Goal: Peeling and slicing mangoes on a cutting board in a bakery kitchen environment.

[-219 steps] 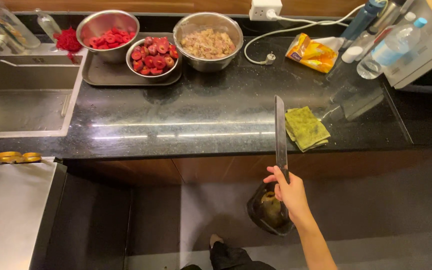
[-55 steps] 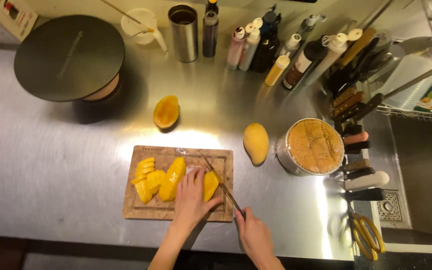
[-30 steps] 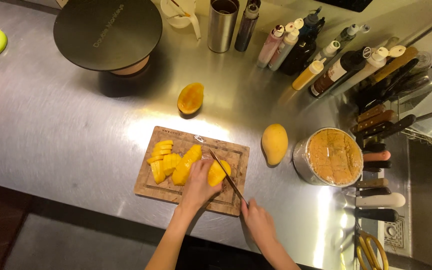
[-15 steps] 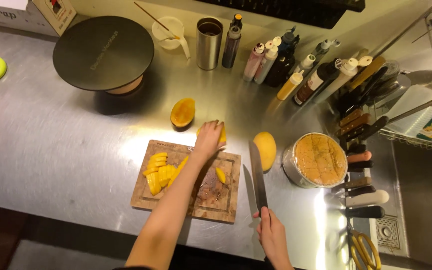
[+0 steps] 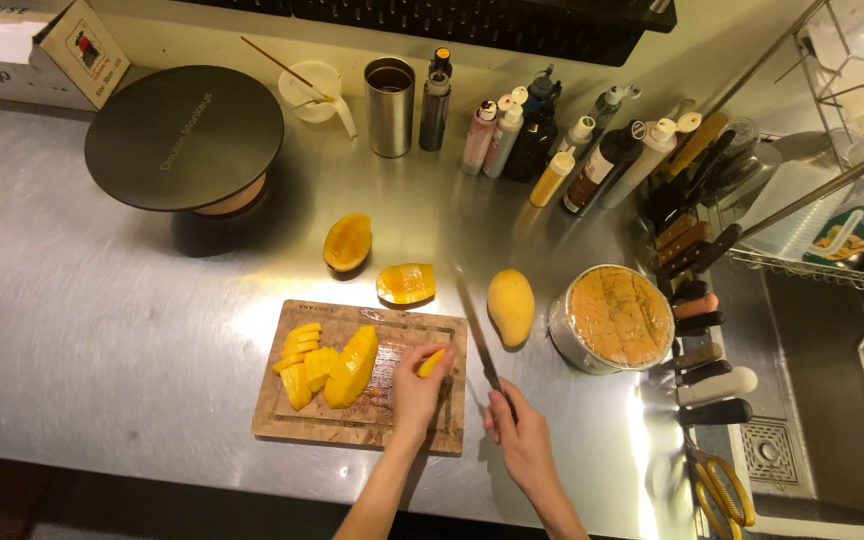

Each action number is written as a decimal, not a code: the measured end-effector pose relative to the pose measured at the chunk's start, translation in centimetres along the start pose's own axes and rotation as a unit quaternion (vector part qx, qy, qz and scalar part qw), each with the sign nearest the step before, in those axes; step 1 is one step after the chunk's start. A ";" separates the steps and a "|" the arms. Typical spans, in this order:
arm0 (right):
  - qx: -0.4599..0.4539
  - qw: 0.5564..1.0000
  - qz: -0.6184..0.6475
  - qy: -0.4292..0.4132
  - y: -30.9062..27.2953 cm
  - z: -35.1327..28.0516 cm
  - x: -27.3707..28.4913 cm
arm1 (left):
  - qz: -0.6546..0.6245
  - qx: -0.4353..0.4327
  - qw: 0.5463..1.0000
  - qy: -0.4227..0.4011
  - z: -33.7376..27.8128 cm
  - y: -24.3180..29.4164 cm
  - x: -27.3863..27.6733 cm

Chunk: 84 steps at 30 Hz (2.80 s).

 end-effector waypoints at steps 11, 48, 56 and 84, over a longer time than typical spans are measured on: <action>0.231 0.972 0.000 -0.035 -14.1 -5.3 0.1 | -0.581 0.382 0.695 -0.183 0.7 14.5 3.8; 0.359 0.910 -0.189 0.092 -18.7 -8.4 -0.9 | -0.632 0.206 0.743 -0.082 -0.3 20.0 6.6; 0.418 0.856 -0.269 0.145 -18.8 -7.1 -0.5 | -0.606 0.262 0.747 -0.078 -0.6 19.4 5.7; 0.552 0.681 -0.431 0.214 -18.2 -2.3 -0.7 | -0.023 -0.114 0.990 0.077 3.4 14.7 4.4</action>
Point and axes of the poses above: each hand's wrist, its own z-axis towards the middle knuckle, its own x-axis out of the back of the hand, y = z × x, the point moved 6 cm from there along z, towards the middle knuckle, and after that the axes turned 12 degrees about y, right-handed, at the moved point
